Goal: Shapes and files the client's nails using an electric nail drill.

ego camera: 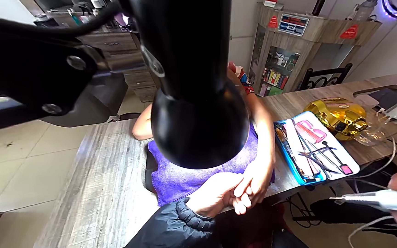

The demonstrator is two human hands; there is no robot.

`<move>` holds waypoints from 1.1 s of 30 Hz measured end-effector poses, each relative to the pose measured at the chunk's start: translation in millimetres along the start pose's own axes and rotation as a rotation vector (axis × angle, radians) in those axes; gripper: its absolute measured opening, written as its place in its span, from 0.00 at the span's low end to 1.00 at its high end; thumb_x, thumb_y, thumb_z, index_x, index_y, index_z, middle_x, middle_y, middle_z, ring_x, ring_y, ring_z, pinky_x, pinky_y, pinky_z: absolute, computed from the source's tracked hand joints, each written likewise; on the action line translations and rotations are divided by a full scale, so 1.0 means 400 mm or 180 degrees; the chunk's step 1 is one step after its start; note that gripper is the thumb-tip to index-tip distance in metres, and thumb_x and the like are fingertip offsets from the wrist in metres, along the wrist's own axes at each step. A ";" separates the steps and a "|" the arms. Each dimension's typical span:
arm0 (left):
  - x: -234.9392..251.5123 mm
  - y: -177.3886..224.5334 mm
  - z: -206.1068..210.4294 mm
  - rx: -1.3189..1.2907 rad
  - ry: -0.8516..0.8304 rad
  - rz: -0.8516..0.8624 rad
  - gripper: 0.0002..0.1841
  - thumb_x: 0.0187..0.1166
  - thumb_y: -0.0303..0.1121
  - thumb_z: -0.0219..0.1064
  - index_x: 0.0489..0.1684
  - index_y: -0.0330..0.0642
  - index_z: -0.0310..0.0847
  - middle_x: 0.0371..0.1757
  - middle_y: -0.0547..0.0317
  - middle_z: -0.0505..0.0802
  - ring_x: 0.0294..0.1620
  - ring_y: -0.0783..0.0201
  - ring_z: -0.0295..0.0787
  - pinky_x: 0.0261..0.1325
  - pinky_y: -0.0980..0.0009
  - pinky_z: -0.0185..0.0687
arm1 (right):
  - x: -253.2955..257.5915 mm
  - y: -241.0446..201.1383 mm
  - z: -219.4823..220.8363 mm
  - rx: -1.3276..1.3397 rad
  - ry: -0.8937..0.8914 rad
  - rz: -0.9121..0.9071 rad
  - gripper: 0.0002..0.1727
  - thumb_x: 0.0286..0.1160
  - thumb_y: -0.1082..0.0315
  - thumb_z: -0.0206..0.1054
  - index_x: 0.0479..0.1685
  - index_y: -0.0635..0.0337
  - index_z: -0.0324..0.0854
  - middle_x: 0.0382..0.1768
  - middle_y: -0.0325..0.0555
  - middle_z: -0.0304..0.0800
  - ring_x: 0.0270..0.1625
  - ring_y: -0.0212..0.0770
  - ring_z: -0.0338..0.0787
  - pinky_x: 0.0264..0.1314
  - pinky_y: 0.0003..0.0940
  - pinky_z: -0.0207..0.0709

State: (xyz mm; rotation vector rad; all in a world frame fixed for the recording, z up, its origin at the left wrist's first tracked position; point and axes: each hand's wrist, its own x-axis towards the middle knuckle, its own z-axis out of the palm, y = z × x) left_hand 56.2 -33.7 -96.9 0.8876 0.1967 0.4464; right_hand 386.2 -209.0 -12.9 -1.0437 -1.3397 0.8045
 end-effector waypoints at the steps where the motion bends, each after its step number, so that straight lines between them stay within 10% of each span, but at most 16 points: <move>1: -0.001 -0.001 0.000 0.0010 0.0018 -0.0009 0.20 0.91 0.38 0.50 0.37 0.40 0.89 0.34 0.55 0.95 0.30 0.68 0.94 0.37 0.74 0.92 | -0.011 0.007 0.016 0.0020 -0.0311 0.0012 0.14 0.78 0.45 0.70 0.50 0.39 0.90 0.51 0.29 0.93 0.36 0.26 0.93 0.28 0.19 0.88; 6: 0.000 0.001 0.002 0.0062 0.0038 -0.0037 0.21 0.91 0.39 0.48 0.37 0.40 0.88 0.32 0.56 0.94 0.29 0.69 0.93 0.37 0.75 0.90 | -0.102 0.210 0.184 0.0193 -0.1214 0.0046 0.12 0.83 0.57 0.70 0.59 0.47 0.86 0.61 0.37 0.91 0.64 0.34 0.89 0.69 0.33 0.84; 13: 0.002 0.003 0.008 0.0112 0.0200 -0.0031 0.23 0.91 0.36 0.42 0.35 0.39 0.85 0.31 0.55 0.95 0.27 0.69 0.93 0.35 0.76 0.90 | -0.141 0.425 0.370 -0.0127 -0.1895 0.1420 0.20 0.82 0.64 0.65 0.63 0.72 0.80 0.61 0.56 0.84 0.49 0.35 0.91 0.55 0.32 0.88; 18: 0.004 0.007 0.014 0.0068 0.0187 -0.0043 0.24 0.92 0.37 0.40 0.34 0.39 0.85 0.29 0.55 0.95 0.25 0.70 0.92 0.33 0.76 0.89 | -0.088 0.451 0.416 -0.0851 -0.2693 0.1684 0.22 0.86 0.61 0.63 0.66 0.73 0.79 0.58 0.67 0.88 0.62 0.56 0.88 0.72 0.51 0.76; 33: 0.003 0.009 0.018 0.0218 0.0352 -0.0086 0.28 0.93 0.39 0.37 0.34 0.40 0.86 0.28 0.58 0.95 0.25 0.70 0.93 0.33 0.76 0.90 | 0.015 0.426 0.573 -0.2678 -0.4554 0.2307 0.22 0.80 0.68 0.67 0.61 0.84 0.79 0.64 0.84 0.80 0.72 0.77 0.78 0.74 0.71 0.66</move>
